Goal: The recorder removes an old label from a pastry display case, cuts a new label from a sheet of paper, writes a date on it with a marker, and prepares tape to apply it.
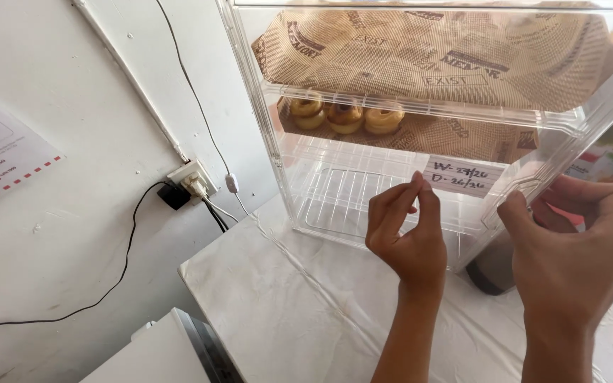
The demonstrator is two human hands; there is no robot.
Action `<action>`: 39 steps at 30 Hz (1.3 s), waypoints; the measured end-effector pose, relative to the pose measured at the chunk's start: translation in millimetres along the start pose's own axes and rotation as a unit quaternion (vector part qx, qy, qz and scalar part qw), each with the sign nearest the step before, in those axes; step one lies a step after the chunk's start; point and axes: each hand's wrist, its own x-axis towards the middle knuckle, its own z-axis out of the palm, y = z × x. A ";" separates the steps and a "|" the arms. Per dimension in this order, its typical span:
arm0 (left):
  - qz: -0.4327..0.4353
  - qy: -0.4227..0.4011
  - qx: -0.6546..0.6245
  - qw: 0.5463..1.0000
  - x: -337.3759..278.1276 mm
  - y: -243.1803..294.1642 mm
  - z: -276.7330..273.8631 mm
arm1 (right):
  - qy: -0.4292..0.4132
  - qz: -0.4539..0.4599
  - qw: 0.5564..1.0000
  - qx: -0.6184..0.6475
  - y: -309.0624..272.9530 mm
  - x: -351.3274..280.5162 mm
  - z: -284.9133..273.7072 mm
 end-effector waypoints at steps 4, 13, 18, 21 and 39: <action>-0.002 0.002 0.003 1.000 -3.9 -1.1 3.3 | 0.002 -0.008 1.000 -0.004 0.6 0.2 -1.0; -0.060 0.007 -0.053 0.997 -0.9 0.2 2.9 | -0.005 -0.019 1.000 0.001 8.3 -2.8 -0.9; -0.010 -0.009 0.037 0.999 4.7 1.5 -0.2 | -0.001 0.019 1.000 -0.005 3.2 -0.4 1.1; 0.047 -0.017 0.032 0.998 5.7 1.8 -3.9 | 0.000 0.016 1.000 -0.002 4.5 -2.1 2.5; 0.038 -0.018 0.052 0.998 6.3 -6.8 -4.3 | -0.005 0.010 1.000 -0.027 8.2 1.1 -3.8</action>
